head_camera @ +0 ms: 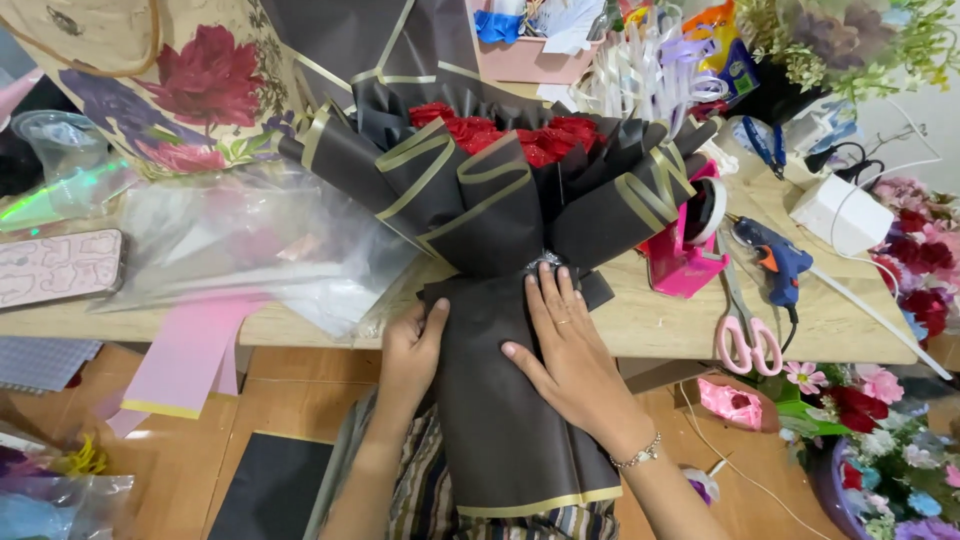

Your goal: The person folds a large sheet of black wrapping paper with gold trim, cuts it into sections using scissors, and then wraps the paper around a bouquet of red roses. They secure the wrapping with tape and adjust the folds to create a finished presentation.

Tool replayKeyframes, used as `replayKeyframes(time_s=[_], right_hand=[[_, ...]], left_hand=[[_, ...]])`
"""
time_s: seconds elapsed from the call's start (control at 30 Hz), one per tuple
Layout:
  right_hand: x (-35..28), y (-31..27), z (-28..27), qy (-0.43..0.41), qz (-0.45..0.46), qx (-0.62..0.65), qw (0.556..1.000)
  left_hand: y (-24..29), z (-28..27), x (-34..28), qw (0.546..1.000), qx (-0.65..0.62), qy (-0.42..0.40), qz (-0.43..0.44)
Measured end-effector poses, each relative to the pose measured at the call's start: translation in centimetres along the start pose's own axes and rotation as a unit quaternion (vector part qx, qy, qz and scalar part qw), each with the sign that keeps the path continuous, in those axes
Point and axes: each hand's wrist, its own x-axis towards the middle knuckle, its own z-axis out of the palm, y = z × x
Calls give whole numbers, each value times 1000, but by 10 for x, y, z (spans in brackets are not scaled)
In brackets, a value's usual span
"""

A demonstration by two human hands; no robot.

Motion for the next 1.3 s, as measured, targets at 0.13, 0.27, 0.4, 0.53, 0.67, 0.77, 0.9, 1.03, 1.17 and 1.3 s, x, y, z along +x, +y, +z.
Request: replayKeyframes(time_s=[0.13,0.27,0.4,0.53,0.67,0.77,0.9,1.03,1.17,1.3], right_hand=[[2,5,3,-10,5,-18,1000],[1,4,2,-24,17,-23,999],[2,3,0,-41,24,-33,998],[3,5,3,-28,20,-36,999],[2,4,6,-30,24,-42,998],[3,1,5,-24,25,-41,999],[3,1,6,-18,23,-41,999],[2,-1,6,-13,20,-41,999],[3,3,8,-12,23,-46,999],[1,5,11,-3,14,-56,998]], left_hand=[[9,5,-6,999,36,10,32],[11,8,-11,999,32,23,23],[35,10,-19,995,81,45,29],[40,11,-21,979,188,59,52],[44,10,-24,968,239,50,53],[55,13,-24,953,292,51,61],[50,14,-25,922,376,64,61],[53,11,-31,897,428,80,73],[107,14,-51,882,441,125,111],[123,31,-54,895,305,0,326]])
